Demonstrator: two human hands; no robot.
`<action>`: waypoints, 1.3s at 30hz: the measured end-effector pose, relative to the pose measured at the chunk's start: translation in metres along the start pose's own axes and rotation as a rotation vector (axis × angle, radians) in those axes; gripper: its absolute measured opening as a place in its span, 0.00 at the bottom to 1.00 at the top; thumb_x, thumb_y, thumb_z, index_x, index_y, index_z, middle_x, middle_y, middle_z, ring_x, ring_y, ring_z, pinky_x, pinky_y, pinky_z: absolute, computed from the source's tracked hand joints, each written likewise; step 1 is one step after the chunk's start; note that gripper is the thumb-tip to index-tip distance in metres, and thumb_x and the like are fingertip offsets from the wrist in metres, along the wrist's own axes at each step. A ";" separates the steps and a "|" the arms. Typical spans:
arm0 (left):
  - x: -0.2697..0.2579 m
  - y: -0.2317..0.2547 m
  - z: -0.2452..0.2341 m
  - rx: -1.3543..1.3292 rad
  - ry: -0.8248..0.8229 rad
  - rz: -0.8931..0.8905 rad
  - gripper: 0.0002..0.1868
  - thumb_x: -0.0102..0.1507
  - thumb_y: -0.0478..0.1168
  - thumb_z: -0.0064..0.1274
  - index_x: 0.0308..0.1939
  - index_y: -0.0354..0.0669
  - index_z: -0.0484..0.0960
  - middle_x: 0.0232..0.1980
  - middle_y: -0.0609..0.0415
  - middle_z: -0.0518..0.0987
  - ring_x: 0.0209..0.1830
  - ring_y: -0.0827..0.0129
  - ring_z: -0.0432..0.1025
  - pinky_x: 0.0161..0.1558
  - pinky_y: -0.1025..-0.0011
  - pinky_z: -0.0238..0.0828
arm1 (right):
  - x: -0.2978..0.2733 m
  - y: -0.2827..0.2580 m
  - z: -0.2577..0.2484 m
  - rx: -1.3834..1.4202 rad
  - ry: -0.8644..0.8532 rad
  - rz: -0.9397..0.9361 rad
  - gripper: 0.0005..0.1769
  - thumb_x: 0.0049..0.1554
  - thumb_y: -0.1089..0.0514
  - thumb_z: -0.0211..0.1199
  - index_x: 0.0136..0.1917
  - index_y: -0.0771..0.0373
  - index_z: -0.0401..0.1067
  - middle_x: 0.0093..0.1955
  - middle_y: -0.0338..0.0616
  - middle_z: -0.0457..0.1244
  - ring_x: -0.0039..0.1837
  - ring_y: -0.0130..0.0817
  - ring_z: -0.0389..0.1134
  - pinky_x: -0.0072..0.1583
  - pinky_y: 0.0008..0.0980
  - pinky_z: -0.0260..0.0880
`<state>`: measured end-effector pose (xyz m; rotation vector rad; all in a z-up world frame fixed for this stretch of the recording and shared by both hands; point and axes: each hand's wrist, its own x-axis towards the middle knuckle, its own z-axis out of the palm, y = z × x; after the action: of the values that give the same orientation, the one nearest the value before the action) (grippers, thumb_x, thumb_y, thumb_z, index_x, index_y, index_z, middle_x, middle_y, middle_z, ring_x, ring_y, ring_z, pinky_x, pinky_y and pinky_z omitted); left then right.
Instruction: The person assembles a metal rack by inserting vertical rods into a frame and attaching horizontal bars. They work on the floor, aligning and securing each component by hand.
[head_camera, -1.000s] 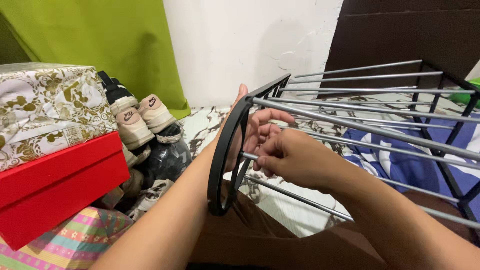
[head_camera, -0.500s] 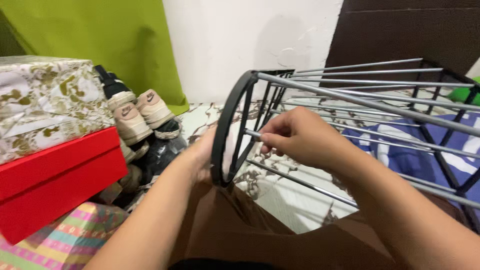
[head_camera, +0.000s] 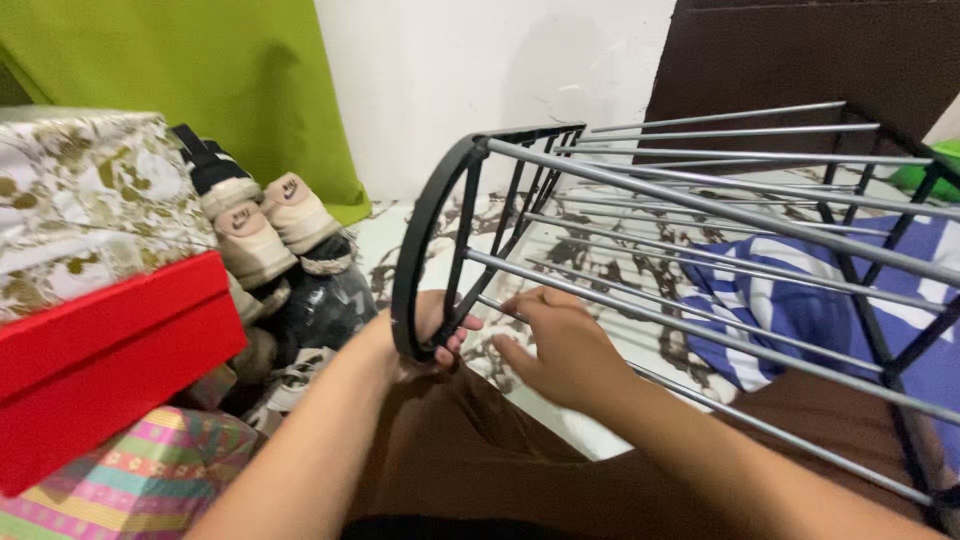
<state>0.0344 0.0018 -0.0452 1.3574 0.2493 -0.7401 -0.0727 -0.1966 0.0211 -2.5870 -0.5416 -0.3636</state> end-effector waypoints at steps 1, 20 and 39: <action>-0.001 0.001 0.000 0.011 0.033 0.036 0.21 0.70 0.48 0.38 0.40 0.33 0.80 0.20 0.60 0.66 0.15 0.78 0.59 0.15 0.80 0.55 | 0.013 0.005 0.009 -0.046 -0.076 0.086 0.24 0.57 0.46 0.64 0.61 0.61 0.72 0.57 0.50 0.66 0.59 0.45 0.67 0.59 0.45 0.66; 0.036 -0.009 -0.008 0.083 -0.133 0.067 0.23 0.72 0.46 0.32 0.40 0.34 0.79 0.25 0.51 0.73 0.19 0.70 0.67 0.18 0.75 0.63 | 0.001 -0.006 -0.009 0.137 -0.299 0.126 0.16 0.61 0.50 0.57 0.46 0.62 0.80 0.30 0.45 0.67 0.32 0.35 0.66 0.41 0.39 0.66; -0.006 -0.005 0.017 0.162 -0.036 0.140 0.21 0.70 0.47 0.36 0.35 0.36 0.80 0.25 0.55 0.72 0.16 0.73 0.63 0.16 0.78 0.61 | -0.012 -0.012 -0.020 0.225 -0.282 0.055 0.12 0.58 0.53 0.60 0.46 0.60 0.81 0.32 0.43 0.69 0.32 0.31 0.67 0.40 0.35 0.66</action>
<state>0.0224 -0.0120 -0.0423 1.4968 0.0659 -0.6774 -0.0915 -0.2002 0.0390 -2.4397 -0.5706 0.0803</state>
